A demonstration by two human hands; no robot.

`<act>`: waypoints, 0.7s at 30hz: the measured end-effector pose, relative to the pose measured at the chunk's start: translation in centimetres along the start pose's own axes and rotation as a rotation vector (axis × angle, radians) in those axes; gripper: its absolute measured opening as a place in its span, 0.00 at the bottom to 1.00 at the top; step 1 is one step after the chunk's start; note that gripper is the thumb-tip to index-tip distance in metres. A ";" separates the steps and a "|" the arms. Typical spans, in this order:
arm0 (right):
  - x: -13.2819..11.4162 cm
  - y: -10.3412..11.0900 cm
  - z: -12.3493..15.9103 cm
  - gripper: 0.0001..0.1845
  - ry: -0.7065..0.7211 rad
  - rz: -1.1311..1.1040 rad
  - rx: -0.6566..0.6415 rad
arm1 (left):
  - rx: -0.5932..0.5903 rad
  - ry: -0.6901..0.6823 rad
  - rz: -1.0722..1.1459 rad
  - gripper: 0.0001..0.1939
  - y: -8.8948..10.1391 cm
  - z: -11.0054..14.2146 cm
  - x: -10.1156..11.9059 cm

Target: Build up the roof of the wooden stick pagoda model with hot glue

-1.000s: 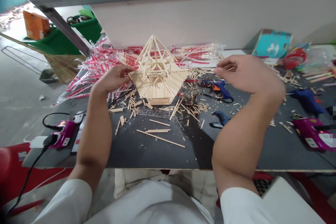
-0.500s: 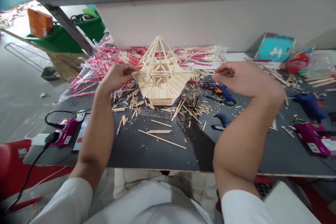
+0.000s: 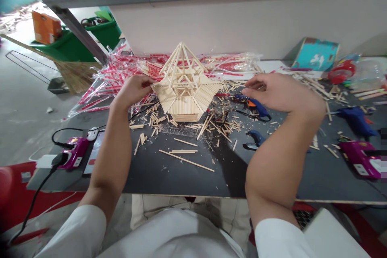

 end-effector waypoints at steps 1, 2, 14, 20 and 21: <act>-0.1 0.0 0.0 0.22 0.001 0.001 -0.001 | -0.005 -0.003 -0.012 0.16 0.0 0.0 0.0; -0.2 0.0 0.1 0.23 0.002 0.002 0.000 | -0.009 -0.005 -0.022 0.15 0.1 0.0 0.1; -1.2 0.3 0.7 0.22 -0.051 0.052 -0.030 | 0.074 0.002 0.040 0.12 1.5 0.5 0.1; -1.6 0.4 1.0 0.21 -0.050 0.080 -0.041 | 0.097 0.019 0.007 0.11 2.7 0.6 1.0; -1.6 0.5 1.1 0.21 -0.052 0.088 -0.042 | 0.120 0.033 -0.002 0.11 3.0 0.7 1.2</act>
Point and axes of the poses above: each hand's wrist, its own z-axis away from the middle knuckle, its own y-axis out of the back of the hand, x = y × z, the point moved 4 cm from there along -z, towards the middle knuckle, and after that the axes turned 13 degrees about -y, right-handed, at the moved point
